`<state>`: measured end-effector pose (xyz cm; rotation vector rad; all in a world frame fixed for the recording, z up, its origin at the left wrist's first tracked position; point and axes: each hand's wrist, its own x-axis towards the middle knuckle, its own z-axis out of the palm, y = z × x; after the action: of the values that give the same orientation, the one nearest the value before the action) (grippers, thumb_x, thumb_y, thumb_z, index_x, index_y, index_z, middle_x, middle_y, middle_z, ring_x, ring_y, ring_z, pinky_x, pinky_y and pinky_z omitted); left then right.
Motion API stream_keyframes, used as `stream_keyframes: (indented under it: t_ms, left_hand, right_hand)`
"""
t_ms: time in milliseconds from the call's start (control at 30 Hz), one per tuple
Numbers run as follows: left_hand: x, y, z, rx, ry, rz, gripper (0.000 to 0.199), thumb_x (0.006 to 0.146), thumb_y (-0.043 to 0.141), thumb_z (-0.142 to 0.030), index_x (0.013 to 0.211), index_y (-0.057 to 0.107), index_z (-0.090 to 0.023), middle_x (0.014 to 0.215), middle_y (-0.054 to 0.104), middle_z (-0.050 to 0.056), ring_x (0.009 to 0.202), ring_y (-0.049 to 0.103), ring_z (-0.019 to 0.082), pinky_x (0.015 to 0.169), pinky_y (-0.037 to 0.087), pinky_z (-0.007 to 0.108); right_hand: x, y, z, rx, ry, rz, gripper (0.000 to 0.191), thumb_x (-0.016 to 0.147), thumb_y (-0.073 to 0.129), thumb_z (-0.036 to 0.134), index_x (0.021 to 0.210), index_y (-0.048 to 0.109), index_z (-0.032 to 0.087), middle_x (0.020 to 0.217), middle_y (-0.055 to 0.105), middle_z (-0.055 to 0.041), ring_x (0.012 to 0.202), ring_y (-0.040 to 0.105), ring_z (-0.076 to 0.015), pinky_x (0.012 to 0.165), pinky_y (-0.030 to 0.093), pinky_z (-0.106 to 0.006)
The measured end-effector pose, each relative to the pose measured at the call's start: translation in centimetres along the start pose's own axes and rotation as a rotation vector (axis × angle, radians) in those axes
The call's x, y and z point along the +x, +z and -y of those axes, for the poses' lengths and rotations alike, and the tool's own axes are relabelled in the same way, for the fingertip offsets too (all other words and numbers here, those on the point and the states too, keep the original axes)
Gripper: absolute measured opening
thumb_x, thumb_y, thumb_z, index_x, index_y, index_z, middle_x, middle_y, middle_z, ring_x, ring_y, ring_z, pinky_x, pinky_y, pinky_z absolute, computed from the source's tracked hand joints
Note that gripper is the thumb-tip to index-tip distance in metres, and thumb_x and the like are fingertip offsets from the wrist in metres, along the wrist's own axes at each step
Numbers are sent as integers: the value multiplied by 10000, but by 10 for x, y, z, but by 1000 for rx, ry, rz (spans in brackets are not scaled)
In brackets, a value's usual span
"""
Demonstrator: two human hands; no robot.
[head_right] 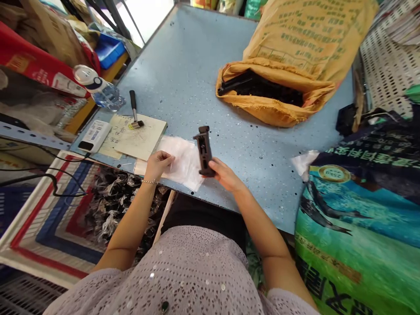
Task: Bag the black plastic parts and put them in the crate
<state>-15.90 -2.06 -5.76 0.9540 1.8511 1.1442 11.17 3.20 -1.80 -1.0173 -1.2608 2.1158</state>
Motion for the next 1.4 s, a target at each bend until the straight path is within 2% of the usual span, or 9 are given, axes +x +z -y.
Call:
stream_keyframes:
  t_ms: [100, 200, 333, 533, 833, 967, 1167, 1300, 1400]
  left_hand:
    - [-3, -6, 2, -183, 36, -19, 233, 716, 735, -289, 791, 540, -186, 740, 639, 3, 659, 602, 138, 666, 502, 289]
    - [-9, -16, 2, 21, 190, -40, 49, 783, 602, -165, 828, 589, -181, 875, 704, 63, 858, 676, 193, 846, 550, 369]
    - [-12, -39, 4, 510, 366, -38, 419, 772, 460, -36, 1082, 720, -146, 1196, 698, 147, 1194, 624, 288, 1108, 465, 485]
    - [-17, -51, 4, 465, 463, -2, 710, 829, 443, -55, 1533, 423, -147, 1546, 443, 170, 1389, 506, 261, 1140, 475, 408]
    - [-74, -19, 14, 497, 849, 79, 738, 930, 341, -32, 1622, 237, -268, 1569, 451, 138, 1450, 461, 239, 1174, 454, 433]
    - [-83, -13, 9, 525, 860, 146, 711, 930, 394, -82, 1614, 269, -235, 1524, 495, 170, 1391, 530, 261, 1125, 505, 433]
    - [-115, -36, -34, 496, 684, 48, 463, 912, 634, -302, 1367, 613, -217, 1279, 658, 153, 1034, 719, 247, 921, 616, 384]
    - [-152, -92, -47, 272, 408, 41, 366, 858, 690, -351, 1197, 702, -214, 1193, 683, 115, 708, 660, 133, 600, 570, 244]
    - [-159, -145, -17, 239, 86, 75, 375, 836, 675, -423, 1115, 736, -180, 932, 728, 76, 644, 630, 149, 567, 524, 255]
  right_hand:
    - [42, 44, 5, 216, 62, 193, 492, 770, 757, 585, 1067, 604, 223, 1011, 710, -59, 802, 660, -180, 683, 558, -305]
    - [77, 68, 1, 141, 116, 152, 410, 789, 751, 529, 960, 562, 208, 893, 685, -39, 695, 614, -141, 603, 519, -268]
    - [80, 67, -12, -91, -19, -76, 326, 810, 743, 422, 948, 523, 225, 760, 611, 36, 618, 572, -116, 549, 466, -238]
    - [46, 50, -14, -126, 177, 300, 328, 786, 762, 472, 840, 632, 176, 677, 633, 12, 531, 525, -93, 483, 396, -219]
    - [68, 77, -37, 439, 226, 10, 239, 786, 703, 369, 934, 606, 209, 753, 677, -22, 500, 492, -100, 389, 371, -208]
    - [53, 91, -39, 304, 142, -96, 234, 827, 677, 433, 849, 586, 219, 688, 607, 10, 520, 463, -106, 463, 455, -231]
    - [6, 104, -17, -99, -80, 57, 409, 873, 697, 502, 1205, 662, 265, 1164, 707, -36, 1032, 656, -209, 960, 546, -377]
    - [-16, 107, -4, -32, 60, 424, 400, 910, 672, 508, 1239, 685, 280, 1217, 725, -65, 1012, 705, -223, 933, 572, -421]
    - [-16, 104, -8, -48, 96, 472, 363, 903, 690, 491, 1187, 706, 266, 1134, 755, -79, 943, 721, -211, 876, 589, -404]
